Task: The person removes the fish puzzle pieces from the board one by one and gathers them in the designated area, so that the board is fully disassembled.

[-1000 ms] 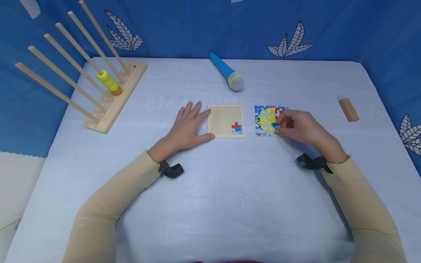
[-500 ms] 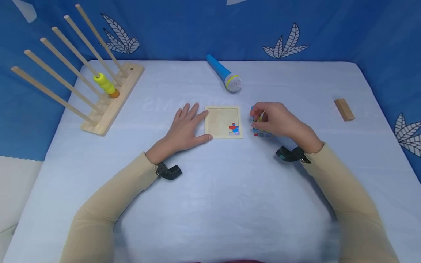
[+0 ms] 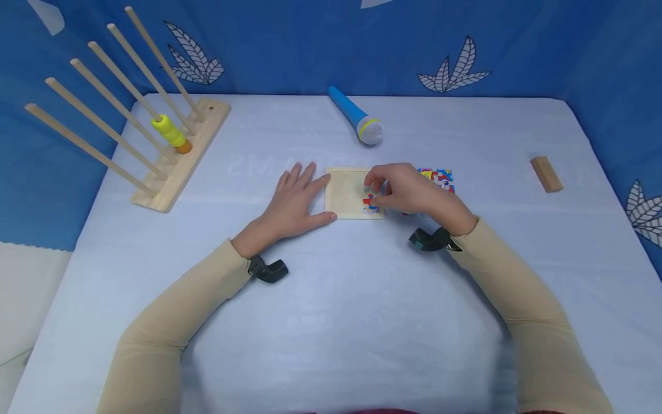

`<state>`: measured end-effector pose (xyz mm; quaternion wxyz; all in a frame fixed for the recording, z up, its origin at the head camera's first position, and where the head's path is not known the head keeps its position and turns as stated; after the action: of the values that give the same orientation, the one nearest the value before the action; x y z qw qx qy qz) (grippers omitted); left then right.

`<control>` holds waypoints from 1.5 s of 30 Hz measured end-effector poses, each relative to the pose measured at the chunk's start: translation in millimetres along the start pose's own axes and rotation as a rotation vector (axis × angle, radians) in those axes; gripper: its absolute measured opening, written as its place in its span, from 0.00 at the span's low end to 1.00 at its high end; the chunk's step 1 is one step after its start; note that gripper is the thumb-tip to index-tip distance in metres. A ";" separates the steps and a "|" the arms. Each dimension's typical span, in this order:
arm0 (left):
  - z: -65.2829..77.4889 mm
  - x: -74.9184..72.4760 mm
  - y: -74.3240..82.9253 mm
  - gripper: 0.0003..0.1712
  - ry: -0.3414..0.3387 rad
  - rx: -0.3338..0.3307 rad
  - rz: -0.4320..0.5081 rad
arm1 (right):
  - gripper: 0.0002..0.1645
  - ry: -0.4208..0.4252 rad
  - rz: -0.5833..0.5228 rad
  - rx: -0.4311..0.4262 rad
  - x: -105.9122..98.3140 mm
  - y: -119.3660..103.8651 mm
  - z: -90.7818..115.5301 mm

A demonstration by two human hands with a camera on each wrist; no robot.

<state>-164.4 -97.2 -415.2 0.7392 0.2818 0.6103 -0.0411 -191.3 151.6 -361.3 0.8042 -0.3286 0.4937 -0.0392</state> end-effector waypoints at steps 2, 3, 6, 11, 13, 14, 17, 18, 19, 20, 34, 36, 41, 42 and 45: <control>-0.1 0.0 0.1 0.50 0.002 0.002 -0.002 | 0.23 -0.011 0.000 0.005 1.1 -0.2 0.1; -0.4 0.2 -0.1 0.50 0.003 0.004 -0.004 | 0.23 -0.015 0.002 0.004 1.7 0.0 0.3; -0.6 0.2 0.1 0.50 0.005 0.005 -0.006 | 0.26 -0.030 0.009 0.002 3.8 0.6 0.4; -0.8 0.4 1.0 0.50 0.009 0.006 -0.004 | 0.28 -0.036 0.038 -0.019 7.6 2.0 -0.5; -0.9 0.6 1.0 0.50 0.009 0.006 -0.004 | 0.28 -0.033 0.053 -0.020 8.6 2.3 -0.6; -1.0 0.7 1.0 0.50 0.009 0.006 -0.002 | 0.28 -0.033 0.059 -0.021 9.1 2.4 -0.6; -1.2 1.1 0.6 0.50 0.010 0.010 0.001 | 0.26 -0.036 0.070 -0.028 10.5 2.8 -0.4; -1.3 1.2 0.5 0.49 0.012 0.012 0.002 | 0.25 -0.038 0.071 -0.032 10.8 2.8 -0.2; -1.4 1.2 0.5 0.49 0.014 0.015 0.002 | 0.24 -0.039 0.071 -0.035 11.0 2.6 0.2; -1.5 1.2 0.4 0.49 0.016 0.017 0.002 | 0.24 -0.040 0.069 -0.039 11.1 2.3 0.5; -1.5 1.9 -0.7 0.50 0.010 0.012 -0.006 | 0.22 -0.033 0.042 -0.040 13.6 0.4 0.2; -1.0 1.6 -0.5 0.50 0.010 0.011 -0.004 | 0.21 -0.033 0.042 -0.040 13.6 0.4 0.4; -0.2 0.4 1.2 0.50 0.008 0.015 0.004 | 0.20 -0.032 0.060 -0.049 12.3 0.8 1.8; -0.1 0.1 1.6 0.50 0.009 0.018 0.006 | 0.19 -0.029 0.062 -0.051 12.2 1.1 2.1; 0.0 -1.5 2.7 0.49 0.013 0.023 0.011 | 0.19 -0.021 0.056 -0.057 11.2 1.5 2.6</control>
<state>-163.7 -95.4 -412.9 0.7322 0.2938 0.6130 -0.0421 -183.8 149.7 -370.0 0.8004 -0.3378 0.4952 0.0009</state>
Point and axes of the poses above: each hand's wrist, its own z-axis away from the middle knuckle, its own x-axis out of the palm, y = z × x, the point moved 1 cm from there along -z, towards the middle knuckle, and after that the axes turned 4 degrees about -z, right-handed, at the moved point
